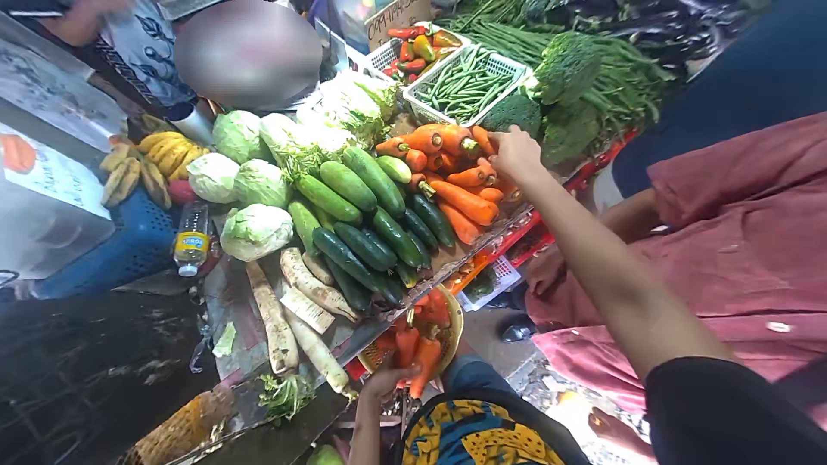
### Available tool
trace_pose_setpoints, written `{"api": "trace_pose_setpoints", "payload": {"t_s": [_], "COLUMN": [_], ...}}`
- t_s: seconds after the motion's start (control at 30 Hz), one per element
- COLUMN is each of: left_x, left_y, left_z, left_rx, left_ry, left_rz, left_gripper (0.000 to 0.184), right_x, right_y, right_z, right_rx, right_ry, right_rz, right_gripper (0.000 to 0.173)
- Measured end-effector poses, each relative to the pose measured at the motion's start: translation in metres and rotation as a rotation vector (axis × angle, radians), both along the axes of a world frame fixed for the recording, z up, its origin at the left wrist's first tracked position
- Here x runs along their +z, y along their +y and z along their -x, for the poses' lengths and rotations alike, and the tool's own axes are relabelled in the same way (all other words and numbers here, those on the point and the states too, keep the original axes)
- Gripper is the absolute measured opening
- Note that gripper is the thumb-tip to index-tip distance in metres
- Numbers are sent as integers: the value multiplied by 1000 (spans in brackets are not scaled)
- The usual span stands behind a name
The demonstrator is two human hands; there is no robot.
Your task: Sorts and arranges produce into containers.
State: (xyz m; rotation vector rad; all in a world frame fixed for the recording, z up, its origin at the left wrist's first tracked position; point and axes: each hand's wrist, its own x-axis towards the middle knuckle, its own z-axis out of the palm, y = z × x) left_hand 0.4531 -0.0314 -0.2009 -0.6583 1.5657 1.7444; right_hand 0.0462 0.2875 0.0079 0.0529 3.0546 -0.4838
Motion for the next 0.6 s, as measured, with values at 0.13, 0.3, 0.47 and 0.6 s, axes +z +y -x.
{"api": "trace_pose_setpoints", "payload": {"t_s": [0.13,0.3,0.47,0.6], "left_x": [52,126,196,227], "left_y": [27,81,106,116], "left_z": [1,42,104,143], "left_rx": [-135,-75,-95,52], "left_ry": [225,558,942,931], "left_rz": [-217,-463,-173,-5], "left_gripper": [75,65,75,60], "right_x": [10,55,43,52], "right_y": [4,8,16,32], "right_z": [-54,-209,-253,-231], "right_rx": [61,504,493,93], "right_ry": [281,-264,-236,227], "right_rz": [192,569,943,894], "right_gripper": [46,66,53,45]}}
